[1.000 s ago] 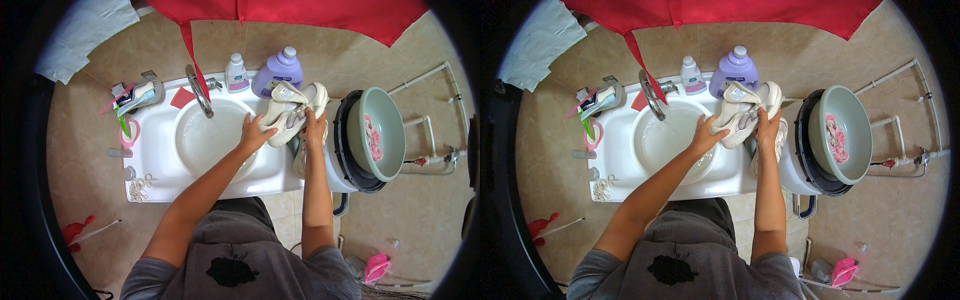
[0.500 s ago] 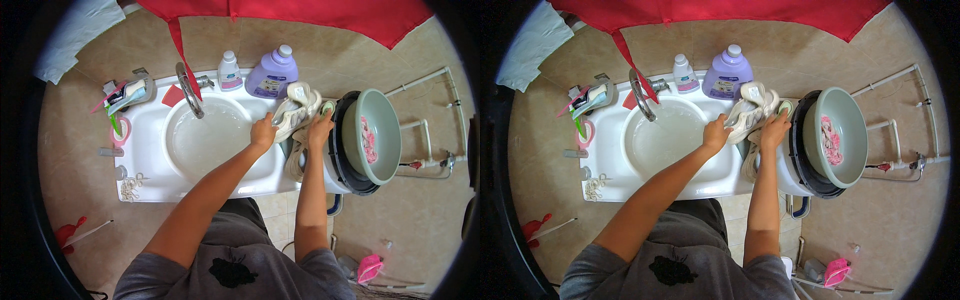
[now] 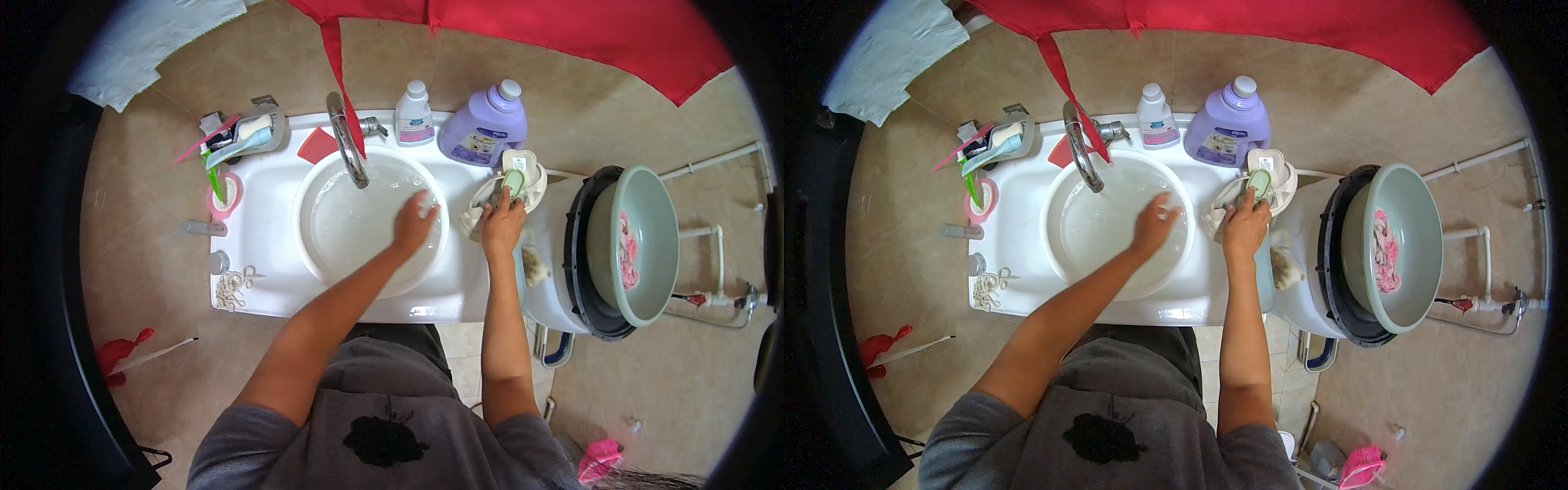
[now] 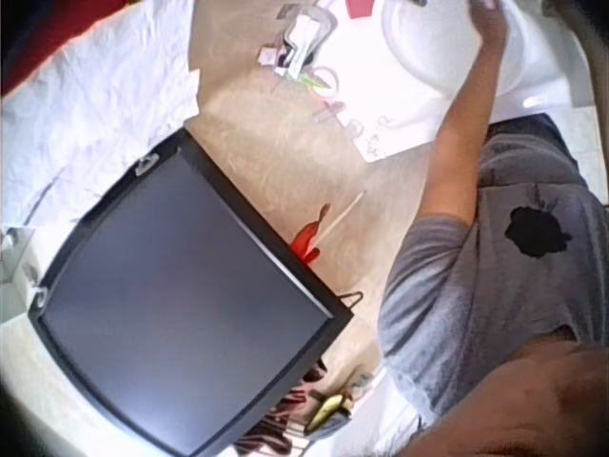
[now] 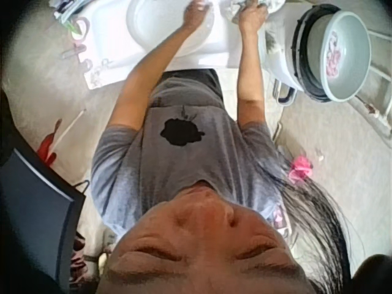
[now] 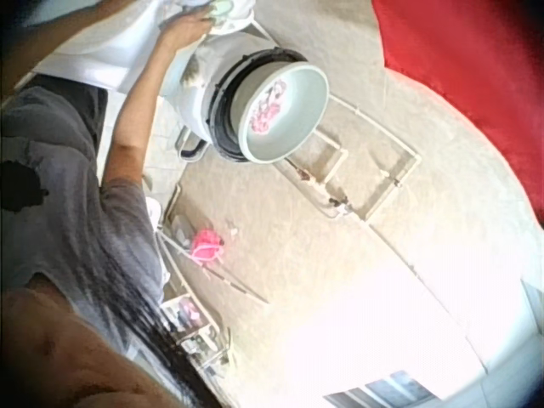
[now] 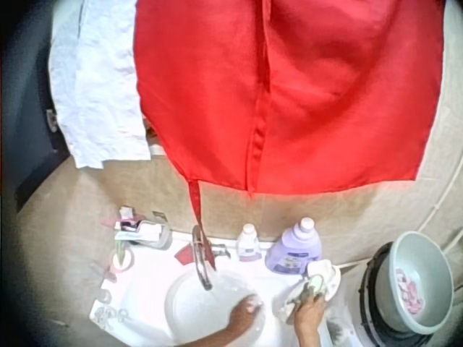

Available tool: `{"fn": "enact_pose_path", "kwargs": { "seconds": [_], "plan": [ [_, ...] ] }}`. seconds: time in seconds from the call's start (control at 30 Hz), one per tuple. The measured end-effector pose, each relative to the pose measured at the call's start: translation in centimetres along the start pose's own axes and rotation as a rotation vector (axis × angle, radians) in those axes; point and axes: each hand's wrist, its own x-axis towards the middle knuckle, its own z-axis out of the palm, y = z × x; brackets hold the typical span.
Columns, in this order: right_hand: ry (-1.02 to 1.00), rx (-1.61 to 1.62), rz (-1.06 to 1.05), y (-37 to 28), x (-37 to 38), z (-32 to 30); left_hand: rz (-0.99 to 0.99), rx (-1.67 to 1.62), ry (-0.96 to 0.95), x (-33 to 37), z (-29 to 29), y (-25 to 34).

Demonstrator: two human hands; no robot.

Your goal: The person scrubs a pair of white sneakers with a brush and water in a bathroom sink, rinses them, and places them on the sink edge. The person then washes their hands and cleans the sink basin with a sponge.

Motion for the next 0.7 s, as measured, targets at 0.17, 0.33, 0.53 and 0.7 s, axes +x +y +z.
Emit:
{"fn": "enact_pose_path", "kwargs": {
  "seconds": [0.17,0.33,0.53,0.7],
  "plan": [
    [0.042,0.075,-0.067,1.1,-0.4,-0.2,-0.102,-0.047,-0.062,1.9,-4.8,-3.6],
    [0.083,0.279,-0.003,0.9,-1.8,-1.4,-0.273,-0.254,0.010,1.4,-6.5,-3.1],
    [0.066,0.377,0.072,1.7,-4.1,-3.2,-0.560,-0.781,0.050,2.5,-9.5,-3.0],
    [0.149,0.426,0.048,2.0,-6.0,-3.4,-0.544,-0.642,0.022,0.0,-8.7,-0.8]
  ]
}}
